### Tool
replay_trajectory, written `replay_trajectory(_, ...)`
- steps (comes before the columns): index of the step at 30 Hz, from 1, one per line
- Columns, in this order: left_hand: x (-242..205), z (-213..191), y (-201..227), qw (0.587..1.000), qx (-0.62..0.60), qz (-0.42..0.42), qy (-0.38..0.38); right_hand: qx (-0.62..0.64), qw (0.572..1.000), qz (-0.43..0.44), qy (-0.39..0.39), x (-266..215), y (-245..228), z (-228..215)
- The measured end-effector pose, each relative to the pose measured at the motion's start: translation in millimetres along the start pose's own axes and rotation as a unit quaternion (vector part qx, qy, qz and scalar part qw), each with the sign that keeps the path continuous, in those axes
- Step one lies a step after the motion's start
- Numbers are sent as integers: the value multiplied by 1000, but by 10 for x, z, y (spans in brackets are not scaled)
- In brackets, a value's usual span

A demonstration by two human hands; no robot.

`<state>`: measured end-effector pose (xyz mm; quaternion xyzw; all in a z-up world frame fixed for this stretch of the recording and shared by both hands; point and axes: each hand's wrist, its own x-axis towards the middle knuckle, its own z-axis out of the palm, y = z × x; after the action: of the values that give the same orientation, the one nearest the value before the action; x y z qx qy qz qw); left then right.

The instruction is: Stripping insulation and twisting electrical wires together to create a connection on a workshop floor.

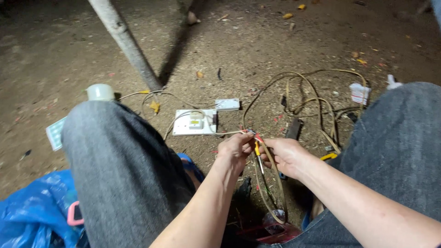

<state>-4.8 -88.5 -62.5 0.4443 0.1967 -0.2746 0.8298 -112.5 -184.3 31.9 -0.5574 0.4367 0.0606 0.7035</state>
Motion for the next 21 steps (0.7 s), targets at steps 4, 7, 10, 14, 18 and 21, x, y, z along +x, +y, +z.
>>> replay_trajectory(4,315,-176,-75,1000,-13,-5,4,-65,998,-27,6,-625,-199,148)
replay_trajectory(7,-230,-2,269,999,-39,-20,6,-54,998,-44,3,-521,-96,111)
replay_trajectory(10,-855,285,605,1000,-1,-28,-12,-68,996,-48,15,-505,-127,53)
replay_trajectory(14,-817,260,597,999,39,-7,-14,-47,997,-54,14,-443,-79,19)
replay_trajectory(18,-407,135,369,998,47,27,-11,-50,997,-53,4,-463,-73,38)
replay_trajectory(21,-389,141,360,999,39,29,-4,-49,997,-53,0,-349,-43,8)
